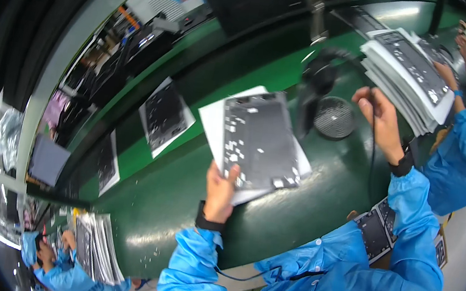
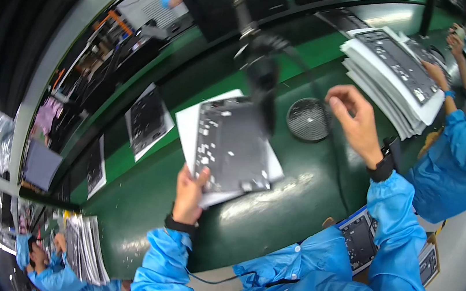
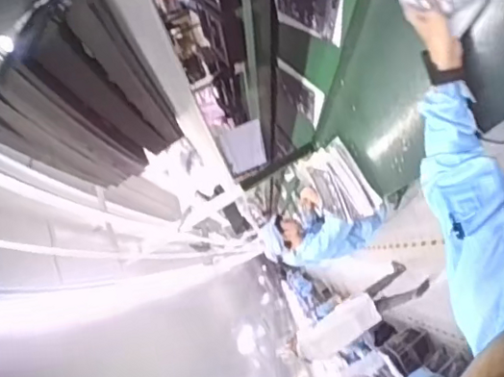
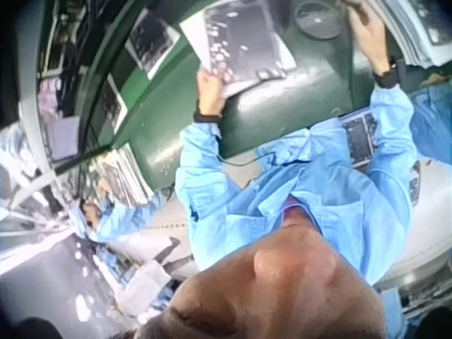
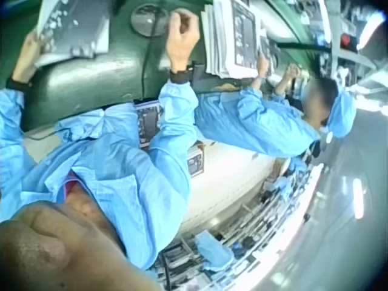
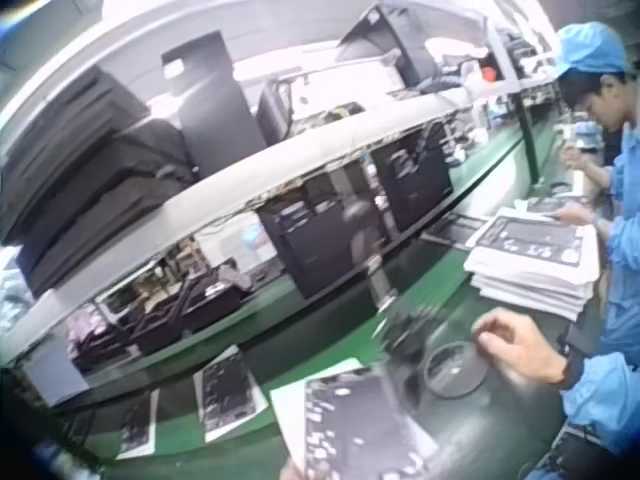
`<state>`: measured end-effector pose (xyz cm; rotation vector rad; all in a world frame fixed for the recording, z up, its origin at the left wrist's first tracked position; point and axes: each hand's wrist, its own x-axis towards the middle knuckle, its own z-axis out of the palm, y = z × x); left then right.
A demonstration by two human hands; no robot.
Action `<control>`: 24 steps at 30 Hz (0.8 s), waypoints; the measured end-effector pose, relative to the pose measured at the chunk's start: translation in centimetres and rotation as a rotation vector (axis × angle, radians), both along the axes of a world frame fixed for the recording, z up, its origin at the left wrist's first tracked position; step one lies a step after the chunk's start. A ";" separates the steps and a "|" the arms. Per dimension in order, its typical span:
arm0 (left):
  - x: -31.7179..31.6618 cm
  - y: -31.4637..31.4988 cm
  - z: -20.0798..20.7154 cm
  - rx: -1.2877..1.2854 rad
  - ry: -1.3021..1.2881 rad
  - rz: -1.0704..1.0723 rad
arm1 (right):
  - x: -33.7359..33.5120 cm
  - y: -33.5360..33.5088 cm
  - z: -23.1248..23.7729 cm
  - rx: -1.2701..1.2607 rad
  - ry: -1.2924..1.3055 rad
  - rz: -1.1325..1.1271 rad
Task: Assembling electronic components on a factory assembly line using a power screwdriver.
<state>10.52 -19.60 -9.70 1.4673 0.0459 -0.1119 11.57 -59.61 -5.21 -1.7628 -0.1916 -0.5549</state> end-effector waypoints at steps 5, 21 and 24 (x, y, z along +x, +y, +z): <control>16.1 -0.4 -0.6 0.015 -0.059 0.016 | -4.5 -2.6 3.5 -0.427 -0.162 -0.399; 20.9 -15.3 3.8 0.509 -0.627 -0.067 | -0.9 -18.4 4.1 -1.050 0.140 -0.620; 19.5 -19.0 3.6 0.166 -0.381 -0.659 | 1.3 -18.3 5.5 -1.128 0.078 -0.546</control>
